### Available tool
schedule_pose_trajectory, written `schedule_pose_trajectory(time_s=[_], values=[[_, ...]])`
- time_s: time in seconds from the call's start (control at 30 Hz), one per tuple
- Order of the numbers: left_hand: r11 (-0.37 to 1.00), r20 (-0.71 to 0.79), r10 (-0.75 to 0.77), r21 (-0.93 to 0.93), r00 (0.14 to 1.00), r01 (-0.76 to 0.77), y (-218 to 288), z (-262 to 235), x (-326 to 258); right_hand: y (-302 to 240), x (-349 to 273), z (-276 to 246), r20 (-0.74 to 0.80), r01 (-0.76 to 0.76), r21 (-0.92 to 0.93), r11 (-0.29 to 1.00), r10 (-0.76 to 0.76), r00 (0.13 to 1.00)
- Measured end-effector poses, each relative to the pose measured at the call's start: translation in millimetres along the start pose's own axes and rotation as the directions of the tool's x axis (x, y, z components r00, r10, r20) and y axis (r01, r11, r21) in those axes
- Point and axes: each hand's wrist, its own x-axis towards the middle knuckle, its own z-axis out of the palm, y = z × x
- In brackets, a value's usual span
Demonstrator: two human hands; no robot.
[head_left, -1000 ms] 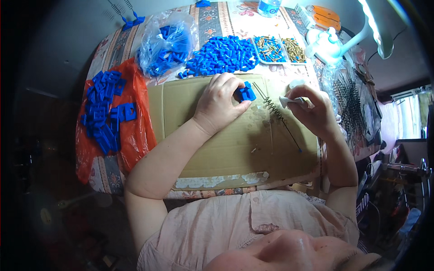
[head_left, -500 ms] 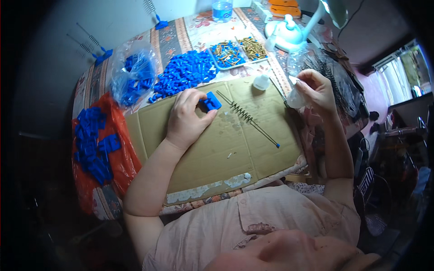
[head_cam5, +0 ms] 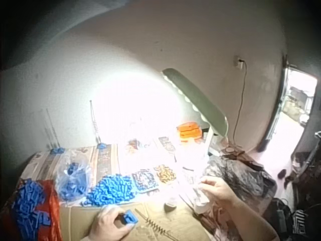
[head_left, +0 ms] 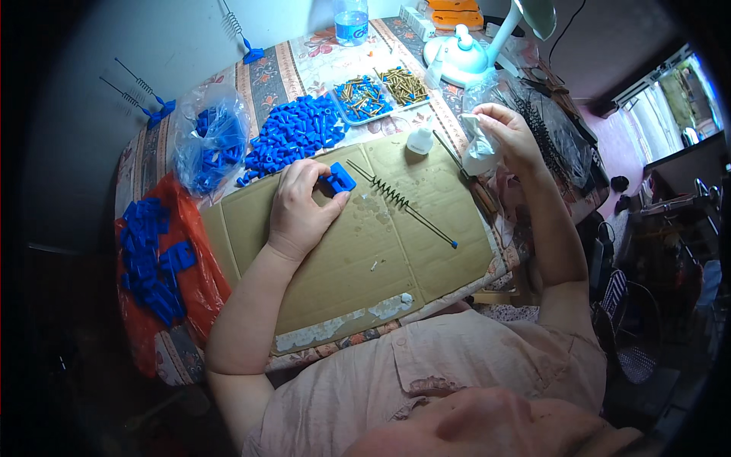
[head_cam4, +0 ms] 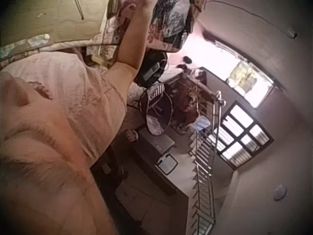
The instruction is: The person assembles small components by attaching springs to blue plastic parts using an assembly tool.
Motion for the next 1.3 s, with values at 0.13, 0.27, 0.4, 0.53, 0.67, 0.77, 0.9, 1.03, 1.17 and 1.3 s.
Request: schedule_pose_trajectory(time_s=[0.13,0.27,0.4,0.53,0.67,0.77,0.9,1.03,1.17,1.3], values=[[1.000,0.002,0.001,-0.001,1.000,-0.001,1,-1,0,-13,-13,2,0.157,0.040,-0.100,0.994,-0.024,0.987],[1.000,-0.004,-0.014,-0.009,1.000,0.014,0,-2,0,-25,-15,26,0.425,0.334,-0.415,0.846,-0.145,0.894],[1.000,-0.008,0.004,-0.023,1.000,-0.004,3,-2,2,-19,-23,57,0.546,0.598,-0.723,0.346,-0.244,0.802],[0.999,-0.044,-0.008,-0.034,0.999,0.007,4,-2,1,-22,-26,71,0.563,0.664,-0.737,0.129,-0.427,0.708],[1.000,-0.034,0.011,-0.006,0.999,-0.011,1,-2,0,-31,-36,92,0.626,0.719,-0.695,-0.005,-0.496,0.602],[1.000,-0.032,0.020,-0.014,0.999,-0.020,0,-2,0,-27,-31,104,0.823,0.811,-0.551,-0.195,-0.289,0.489],[1.000,-0.048,0.024,-0.017,0.999,-0.025,-3,0,-1,-17,-23,114,0.900,0.857,-0.430,-0.285,-0.206,0.384],[1.000,-0.042,0.006,-0.005,0.999,-0.006,-2,-2,-3,-11,-17,118,0.967,0.854,-0.254,-0.455,-0.106,0.231],[1.000,-0.035,-0.002,-0.007,0.999,0.002,-3,0,-2,-6,-14,118,0.979,0.897,-0.193,-0.398,-0.134,0.151],[1.000,-0.043,-0.004,-0.002,0.999,0.004,-1,-3,-1,-15,-13,113,0.946,0.928,-0.230,-0.294,-0.293,0.142]])
